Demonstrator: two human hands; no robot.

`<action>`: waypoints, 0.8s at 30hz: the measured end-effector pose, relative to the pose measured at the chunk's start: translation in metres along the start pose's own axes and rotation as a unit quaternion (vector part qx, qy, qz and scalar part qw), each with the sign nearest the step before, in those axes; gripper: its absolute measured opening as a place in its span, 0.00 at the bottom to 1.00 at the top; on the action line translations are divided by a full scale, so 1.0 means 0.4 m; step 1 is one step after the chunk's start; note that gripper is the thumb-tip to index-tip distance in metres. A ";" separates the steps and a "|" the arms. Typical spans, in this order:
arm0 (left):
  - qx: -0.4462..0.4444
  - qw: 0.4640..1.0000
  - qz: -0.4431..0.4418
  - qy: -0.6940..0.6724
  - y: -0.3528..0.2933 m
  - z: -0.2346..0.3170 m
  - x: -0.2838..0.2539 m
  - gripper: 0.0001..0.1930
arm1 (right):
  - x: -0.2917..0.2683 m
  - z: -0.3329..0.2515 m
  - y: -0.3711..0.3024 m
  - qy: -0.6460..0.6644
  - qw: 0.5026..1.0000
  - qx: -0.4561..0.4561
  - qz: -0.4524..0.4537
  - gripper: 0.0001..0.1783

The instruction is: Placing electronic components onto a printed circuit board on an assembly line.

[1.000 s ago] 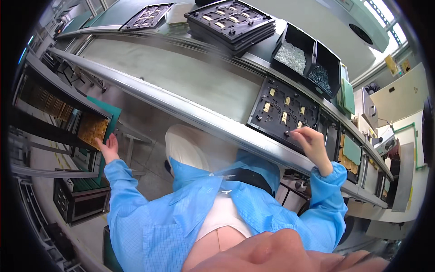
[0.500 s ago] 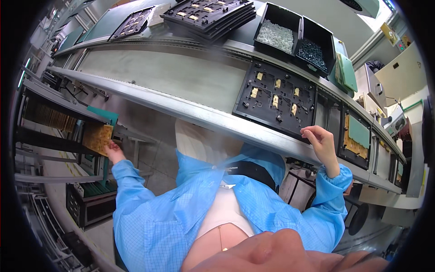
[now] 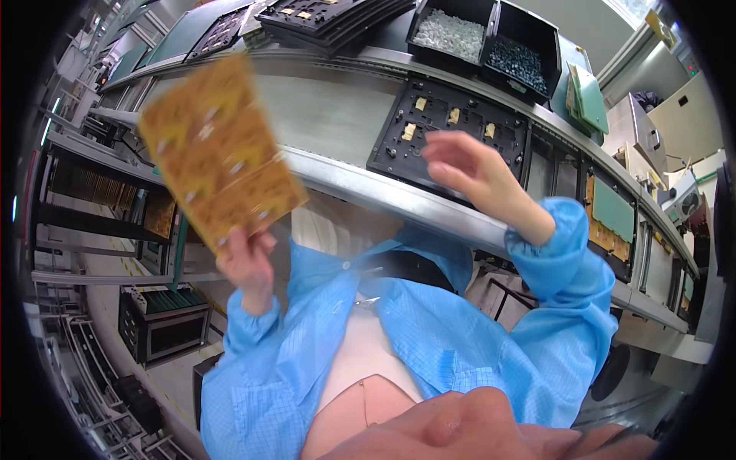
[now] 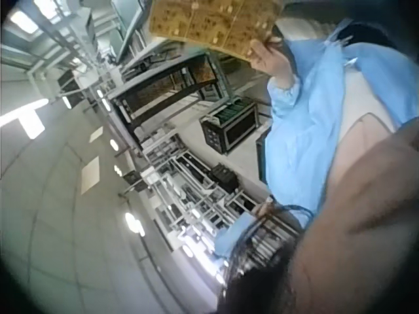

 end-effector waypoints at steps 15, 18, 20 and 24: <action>0.118 0.898 -0.423 0.025 0.168 0.113 0.624 0.14 | -0.418 -0.090 0.061 -0.010 0.966 -0.123 0.228 0.20; 0.130 0.911 -0.389 0.044 0.242 0.106 0.591 0.13 | -0.419 -0.039 0.092 -0.164 0.972 -0.104 0.130 0.20; 0.147 0.913 -0.376 0.066 0.279 0.102 0.580 0.13 | -0.409 -0.015 0.117 -0.200 0.970 -0.079 0.111 0.21; 0.154 0.909 -0.376 0.089 0.326 0.094 0.579 0.14 | -0.392 0.036 0.175 -0.288 0.955 -0.029 0.073 0.20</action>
Point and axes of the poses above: each hand's wrist, its own y-axis towards the middle knuckle, its own x-axis out of the palm, z = x × y, the point moved 5 cm from there along y, towards the middle knuckle, and after that the axes turned 15 degrees about y, right-handed, at the moved point
